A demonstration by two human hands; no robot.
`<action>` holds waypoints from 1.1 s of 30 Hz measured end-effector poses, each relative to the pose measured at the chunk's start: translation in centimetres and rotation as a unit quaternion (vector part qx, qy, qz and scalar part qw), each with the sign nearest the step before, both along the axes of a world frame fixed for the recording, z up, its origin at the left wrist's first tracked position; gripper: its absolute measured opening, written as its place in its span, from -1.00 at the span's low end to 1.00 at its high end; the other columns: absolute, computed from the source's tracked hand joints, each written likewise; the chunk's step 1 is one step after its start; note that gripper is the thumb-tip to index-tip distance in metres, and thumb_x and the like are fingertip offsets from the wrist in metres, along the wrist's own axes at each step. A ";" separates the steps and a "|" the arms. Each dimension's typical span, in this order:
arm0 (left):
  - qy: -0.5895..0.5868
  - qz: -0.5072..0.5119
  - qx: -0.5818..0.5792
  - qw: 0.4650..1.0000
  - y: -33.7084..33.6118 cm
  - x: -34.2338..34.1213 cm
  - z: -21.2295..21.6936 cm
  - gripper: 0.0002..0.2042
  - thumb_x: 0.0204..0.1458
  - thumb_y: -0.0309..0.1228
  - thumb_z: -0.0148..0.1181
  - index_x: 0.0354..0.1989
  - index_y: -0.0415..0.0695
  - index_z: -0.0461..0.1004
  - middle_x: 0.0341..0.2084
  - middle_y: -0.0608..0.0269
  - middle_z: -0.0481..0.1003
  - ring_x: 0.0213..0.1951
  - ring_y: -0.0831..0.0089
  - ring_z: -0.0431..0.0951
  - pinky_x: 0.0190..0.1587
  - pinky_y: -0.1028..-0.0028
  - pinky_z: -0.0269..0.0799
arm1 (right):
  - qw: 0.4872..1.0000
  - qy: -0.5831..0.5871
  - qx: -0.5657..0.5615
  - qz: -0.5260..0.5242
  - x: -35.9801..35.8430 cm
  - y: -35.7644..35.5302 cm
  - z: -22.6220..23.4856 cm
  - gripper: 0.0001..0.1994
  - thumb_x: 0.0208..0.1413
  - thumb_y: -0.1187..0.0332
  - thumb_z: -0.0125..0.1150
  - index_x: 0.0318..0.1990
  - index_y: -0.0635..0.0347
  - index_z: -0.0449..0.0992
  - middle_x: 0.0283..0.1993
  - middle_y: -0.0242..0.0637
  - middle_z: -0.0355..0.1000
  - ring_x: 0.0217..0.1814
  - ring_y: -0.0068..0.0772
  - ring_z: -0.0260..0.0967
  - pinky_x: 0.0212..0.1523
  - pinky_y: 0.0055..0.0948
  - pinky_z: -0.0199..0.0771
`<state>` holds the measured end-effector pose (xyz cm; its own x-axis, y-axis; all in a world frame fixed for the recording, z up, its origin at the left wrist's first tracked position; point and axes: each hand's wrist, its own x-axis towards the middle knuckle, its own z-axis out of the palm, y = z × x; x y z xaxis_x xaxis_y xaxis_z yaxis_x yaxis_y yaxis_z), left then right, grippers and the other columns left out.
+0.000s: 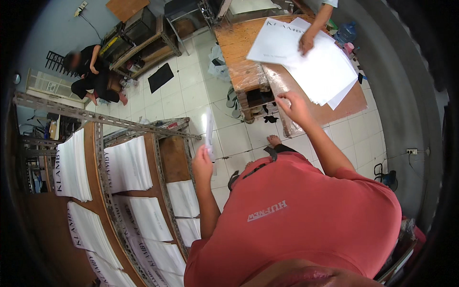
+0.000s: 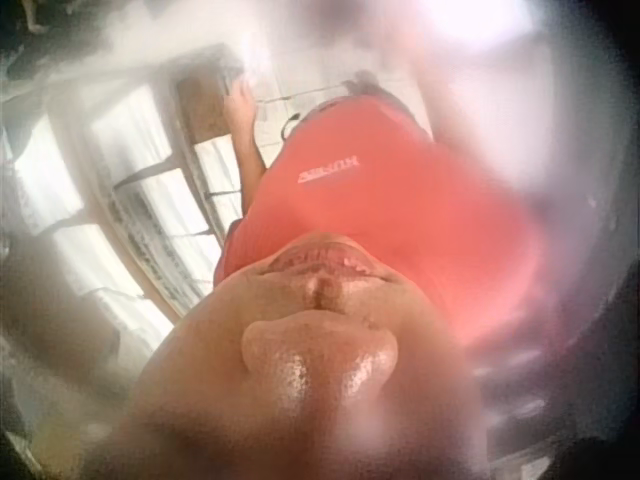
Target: The person repeatedly picks up white sheets of paper labeled 'KLAMBY' from a table and places them onto a metal shelving unit. The person moves back and forth between the table and the shelf, handling the papers one by one or in small stacks to organize them.
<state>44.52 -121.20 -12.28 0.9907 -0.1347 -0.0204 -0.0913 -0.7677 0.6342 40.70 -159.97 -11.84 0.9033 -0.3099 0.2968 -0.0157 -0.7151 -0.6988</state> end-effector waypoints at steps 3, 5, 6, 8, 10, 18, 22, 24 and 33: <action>-0.066 0.062 -0.065 0.994 0.2 1.0 -3.4 -0.79 0.20 -0.40 0.01 -0.07 -0.20 0.47 -0.39 -0.12 0.57 -0.32 0.03 0.62 -0.27 0.20 0.49 | 0.995 0.084 -0.023 -0.046 5.6 -5.8 1.2 -0.70 0.17 0.14 0.19 -0.30 0.25 0.60 -0.35 -0.08 0.53 -0.29 0.00 0.47 -0.17 -0.22 0.46; -0.021 0.104 -0.134 0.985 0.0 1.7 -4.4 -0.78 0.24 -0.43 -0.03 -0.04 -0.26 0.44 -0.28 -0.01 0.59 -0.26 0.25 0.62 -0.18 0.36 0.49 | 0.992 0.053 -0.092 -0.062 10.5 -11.7 -3.5 -0.59 0.20 0.03 0.12 -0.16 0.27 0.56 -0.12 -0.08 0.53 -0.09 -0.03 0.45 -0.04 -0.12 0.41; -0.014 0.125 -0.198 0.972 -0.4 1.7 -4.2 -0.77 0.25 -0.44 -0.04 -0.02 -0.27 0.43 -0.25 0.02 0.58 -0.24 0.32 0.60 -0.16 0.40 0.48 | 0.981 0.069 -0.164 -0.077 12.5 -14.3 -7.5 -0.54 0.19 -0.01 0.09 -0.11 0.28 0.53 -0.04 -0.09 0.49 -0.02 -0.04 0.41 0.00 -0.08 0.37; -0.004 0.158 -0.286 0.945 -1.7 2.1 -3.7 -0.77 0.26 -0.46 -0.05 0.00 -0.29 0.40 -0.20 0.08 0.56 -0.20 0.41 0.57 -0.12 0.46 0.47 | 0.938 0.102 -0.309 -0.116 14.2 -19.0 -14.4 -0.44 0.19 -0.09 0.05 0.00 0.30 0.47 0.11 -0.12 0.42 0.11 -0.05 0.33 0.06 0.00 0.30; -0.007 0.223 -0.321 0.920 -1.8 0.6 -2.4 -0.77 0.26 -0.47 -0.05 0.03 -0.30 0.38 -0.15 0.12 0.53 -0.17 0.48 0.53 -0.09 0.50 0.45 | 0.933 0.205 -0.294 -0.023 13.9 -18.2 -13.6 -0.38 0.17 -0.14 0.03 0.08 0.29 0.41 0.22 -0.15 0.32 0.18 -0.05 0.25 0.09 0.05 0.23; -0.030 0.452 -0.431 0.780 -4.9 -6.7 2.3 -0.80 0.22 -0.44 0.04 -0.04 -0.23 0.41 -0.21 0.19 0.52 -0.20 0.45 0.53 -0.11 0.47 0.47 | 0.935 0.177 -0.301 0.052 15.5 -21.3 -13.2 -0.76 -0.01 0.49 0.02 -0.17 0.08 0.52 -0.27 -0.32 0.51 -0.06 -0.14 0.40 -0.23 -0.03 0.36; -0.037 0.533 -0.412 0.738 -3.9 -13.3 0.0 -0.84 0.18 -0.48 0.08 -0.09 -0.15 0.44 -0.27 0.34 0.52 -0.27 0.60 0.50 -0.23 0.60 0.43 | 0.928 0.124 -0.345 0.059 24.4 -25.0 -16.8 -0.76 0.07 0.39 0.06 -0.10 0.07 0.55 -0.12 -0.23 0.55 0.01 -0.10 0.43 -0.14 0.00 0.43; -0.093 0.564 -0.438 0.693 -3.8 -15.5 -1.5 -0.84 0.16 -0.47 0.10 -0.09 -0.14 0.46 -0.26 0.37 0.52 -0.26 0.61 0.50 -0.22 0.61 0.42 | 0.873 0.208 -0.428 0.108 30.6 -26.2 -21.7 -0.73 0.15 0.28 -0.02 -0.14 0.11 0.58 -0.16 -0.09 0.55 -0.16 -0.05 0.51 -0.12 0.00 0.43; -0.218 0.558 -0.588 0.544 -5.6 -24.7 -5.5 -0.75 0.18 -0.47 0.01 -0.03 -0.31 0.43 -0.20 0.16 0.54 -0.19 0.43 0.56 -0.08 0.44 0.49 | 0.876 0.189 -0.388 0.217 36.0 -29.0 -22.5 -0.57 0.20 0.03 0.06 -0.15 0.26 0.60 -0.31 0.07 0.54 -0.26 -0.05 0.55 -0.25 -0.05 0.53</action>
